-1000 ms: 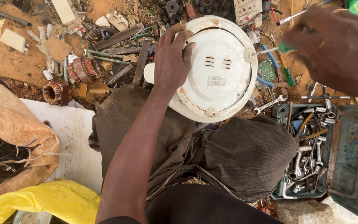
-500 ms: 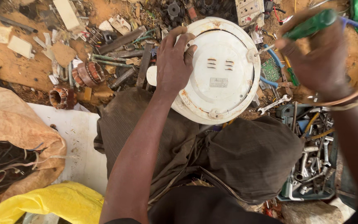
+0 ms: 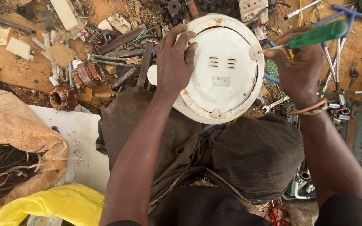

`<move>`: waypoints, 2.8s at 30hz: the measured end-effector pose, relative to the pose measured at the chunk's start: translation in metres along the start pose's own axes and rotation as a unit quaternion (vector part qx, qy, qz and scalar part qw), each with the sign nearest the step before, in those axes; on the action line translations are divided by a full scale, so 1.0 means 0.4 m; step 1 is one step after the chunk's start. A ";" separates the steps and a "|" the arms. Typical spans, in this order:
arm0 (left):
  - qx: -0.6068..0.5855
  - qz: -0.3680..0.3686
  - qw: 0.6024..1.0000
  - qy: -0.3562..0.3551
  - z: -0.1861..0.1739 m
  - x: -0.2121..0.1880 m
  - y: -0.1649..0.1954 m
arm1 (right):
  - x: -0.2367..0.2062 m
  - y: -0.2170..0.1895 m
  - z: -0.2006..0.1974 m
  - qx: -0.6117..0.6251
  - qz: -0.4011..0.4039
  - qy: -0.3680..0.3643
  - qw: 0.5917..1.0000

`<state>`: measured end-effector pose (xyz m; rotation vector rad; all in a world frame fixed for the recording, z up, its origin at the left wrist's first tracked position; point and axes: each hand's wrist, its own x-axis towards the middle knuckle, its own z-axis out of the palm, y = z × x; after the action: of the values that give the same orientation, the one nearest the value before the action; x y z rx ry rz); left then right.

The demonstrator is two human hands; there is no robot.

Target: The person sits on the ground and uses a screwdriver to remove screws from the lid of a white cylindrical appliance. They then use pliers to cut wires inside the unit and continue to unscrew internal components.

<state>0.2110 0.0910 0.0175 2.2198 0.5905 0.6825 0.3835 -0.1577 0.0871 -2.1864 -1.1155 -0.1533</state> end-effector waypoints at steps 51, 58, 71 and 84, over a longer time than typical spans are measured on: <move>0.040 -0.003 0.999 0.000 0.024 0.005 -0.026 | -0.146 0.175 -0.041 -0.038 0.254 -0.013 0.966; 0.029 0.046 0.999 -0.002 0.005 -0.003 -0.012 | -0.272 0.371 0.022 -0.215 0.341 -0.274 0.873; 0.047 0.023 0.999 -0.003 -0.009 0.004 0.017 | -0.210 0.517 -0.014 -0.335 0.280 -0.257 0.862; 0.051 0.012 0.999 -0.016 0.008 0.007 -0.006 | -0.221 0.468 -0.026 -0.259 0.323 -0.253 0.875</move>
<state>0.2148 0.0924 0.0148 2.3306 0.5958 0.6394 0.4716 -0.3007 -0.0345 -3.0798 -0.5462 0.5004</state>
